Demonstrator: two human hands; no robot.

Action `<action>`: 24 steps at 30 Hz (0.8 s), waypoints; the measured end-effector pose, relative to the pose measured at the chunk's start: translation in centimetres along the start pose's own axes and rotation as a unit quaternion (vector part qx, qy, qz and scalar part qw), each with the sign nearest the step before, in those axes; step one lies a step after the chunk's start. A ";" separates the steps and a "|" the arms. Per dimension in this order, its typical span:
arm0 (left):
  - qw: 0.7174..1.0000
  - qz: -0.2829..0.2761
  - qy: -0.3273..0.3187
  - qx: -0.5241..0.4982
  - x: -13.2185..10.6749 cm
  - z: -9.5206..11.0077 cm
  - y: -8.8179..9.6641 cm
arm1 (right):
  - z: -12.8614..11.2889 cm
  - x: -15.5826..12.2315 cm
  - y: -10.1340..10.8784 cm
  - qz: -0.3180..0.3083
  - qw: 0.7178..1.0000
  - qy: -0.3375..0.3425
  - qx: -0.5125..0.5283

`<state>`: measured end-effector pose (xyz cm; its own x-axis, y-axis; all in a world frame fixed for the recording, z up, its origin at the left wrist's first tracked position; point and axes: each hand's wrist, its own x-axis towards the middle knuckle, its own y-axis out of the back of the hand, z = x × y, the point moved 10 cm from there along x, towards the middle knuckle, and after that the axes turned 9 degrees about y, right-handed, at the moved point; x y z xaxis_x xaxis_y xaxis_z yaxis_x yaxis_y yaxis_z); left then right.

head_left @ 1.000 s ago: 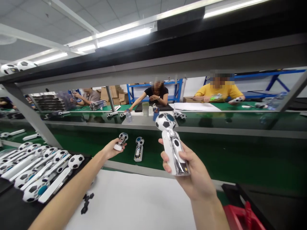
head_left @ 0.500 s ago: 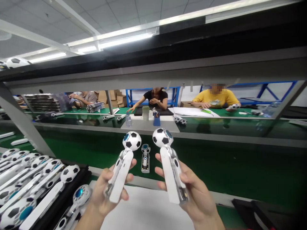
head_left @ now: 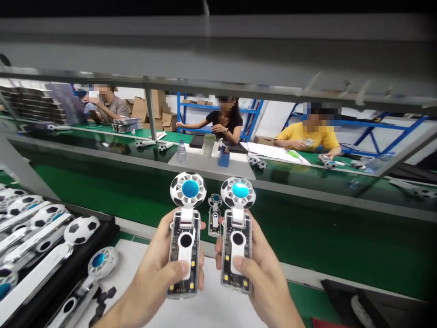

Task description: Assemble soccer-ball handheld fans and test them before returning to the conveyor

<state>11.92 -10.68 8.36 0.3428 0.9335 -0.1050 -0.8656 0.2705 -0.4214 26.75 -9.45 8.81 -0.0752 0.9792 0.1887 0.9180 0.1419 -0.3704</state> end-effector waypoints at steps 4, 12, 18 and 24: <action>1.000 -0.004 0.008 -0.014 0.0 -0.2 -0.2 | 0.7 -0.1 -0.5 -0.021 0.999 -0.018 -0.016; 0.998 -0.061 -0.009 -0.032 0.1 0.1 -1.2 | 0.7 -0.3 -0.4 -0.027 0.999 -0.031 -0.008; 0.998 -0.053 -0.024 -0.038 0.1 0.3 -1.0 | 0.6 -0.4 -0.7 -0.053 0.998 -0.023 -0.013; 0.998 -0.044 0.000 -0.039 0.0 -0.1 -1.0 | 0.8 -0.3 -0.6 -0.054 0.998 -0.011 0.013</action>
<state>12.81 -10.94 8.64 0.4167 0.9068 -0.0639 -0.8011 0.3331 -0.4973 25.89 -9.75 8.25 -0.1824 0.9608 0.2087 0.8937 0.2505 -0.3722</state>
